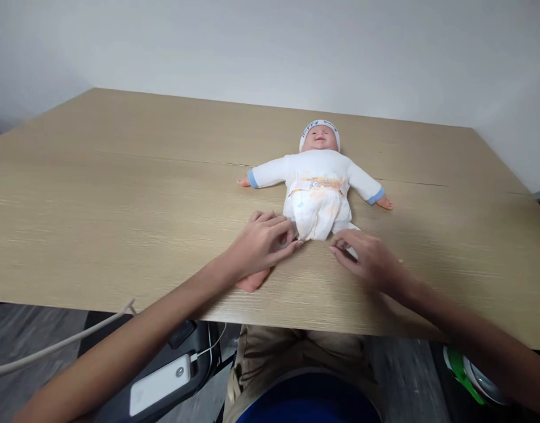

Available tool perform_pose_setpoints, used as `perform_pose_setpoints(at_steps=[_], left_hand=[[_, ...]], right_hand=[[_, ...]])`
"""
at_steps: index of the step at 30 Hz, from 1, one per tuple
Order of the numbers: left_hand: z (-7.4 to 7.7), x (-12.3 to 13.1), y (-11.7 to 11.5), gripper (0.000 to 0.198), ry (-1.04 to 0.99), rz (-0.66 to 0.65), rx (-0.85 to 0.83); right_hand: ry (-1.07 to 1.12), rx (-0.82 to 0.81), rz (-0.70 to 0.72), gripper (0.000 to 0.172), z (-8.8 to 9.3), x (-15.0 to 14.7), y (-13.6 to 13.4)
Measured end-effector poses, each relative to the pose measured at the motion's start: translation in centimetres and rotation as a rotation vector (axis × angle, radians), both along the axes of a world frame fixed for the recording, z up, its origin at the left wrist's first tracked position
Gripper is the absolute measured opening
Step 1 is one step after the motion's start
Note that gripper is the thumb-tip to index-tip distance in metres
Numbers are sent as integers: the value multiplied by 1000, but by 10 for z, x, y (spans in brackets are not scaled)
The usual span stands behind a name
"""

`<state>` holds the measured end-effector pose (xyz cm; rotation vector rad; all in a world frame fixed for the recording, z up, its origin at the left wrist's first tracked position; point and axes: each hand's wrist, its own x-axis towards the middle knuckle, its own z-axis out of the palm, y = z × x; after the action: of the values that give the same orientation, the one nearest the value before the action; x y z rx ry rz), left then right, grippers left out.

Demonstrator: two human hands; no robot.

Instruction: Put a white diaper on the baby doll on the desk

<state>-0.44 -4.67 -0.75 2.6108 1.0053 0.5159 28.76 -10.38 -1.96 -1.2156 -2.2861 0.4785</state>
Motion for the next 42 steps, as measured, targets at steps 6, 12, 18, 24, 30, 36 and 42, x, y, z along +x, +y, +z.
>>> perform_pose_setpoints(at_steps=[6, 12, 18, 24, 30, 36, 42], left_hand=[[-6, 26, 0, 40, 29, 180, 13], [-10, 25, 2, 30, -35, 123, -22], [-14, 20, 3, 14, -195, 87, -53], [-9, 21, 3, 17, -172, 92, -139], [-11, 22, 5, 24, -232, 184, -191], [-17, 22, 3, 31, -513, 254, -378], [-21, 18, -6, 46, -645, 327, -460]], right_hand=[[-78, 72, -272, 16, -7, -20, 5], [-47, 151, -224, 6, -18, -23, 6], [-56, 145, -211, 17, -17, -25, 2], [-75, 42, -175, 18, -10, -26, 6], [109, -85, -324, 21, -6, -28, 12], [198, -13, -493, 35, -10, -24, 10], [171, 34, -484, 20, -12, -16, 6]])
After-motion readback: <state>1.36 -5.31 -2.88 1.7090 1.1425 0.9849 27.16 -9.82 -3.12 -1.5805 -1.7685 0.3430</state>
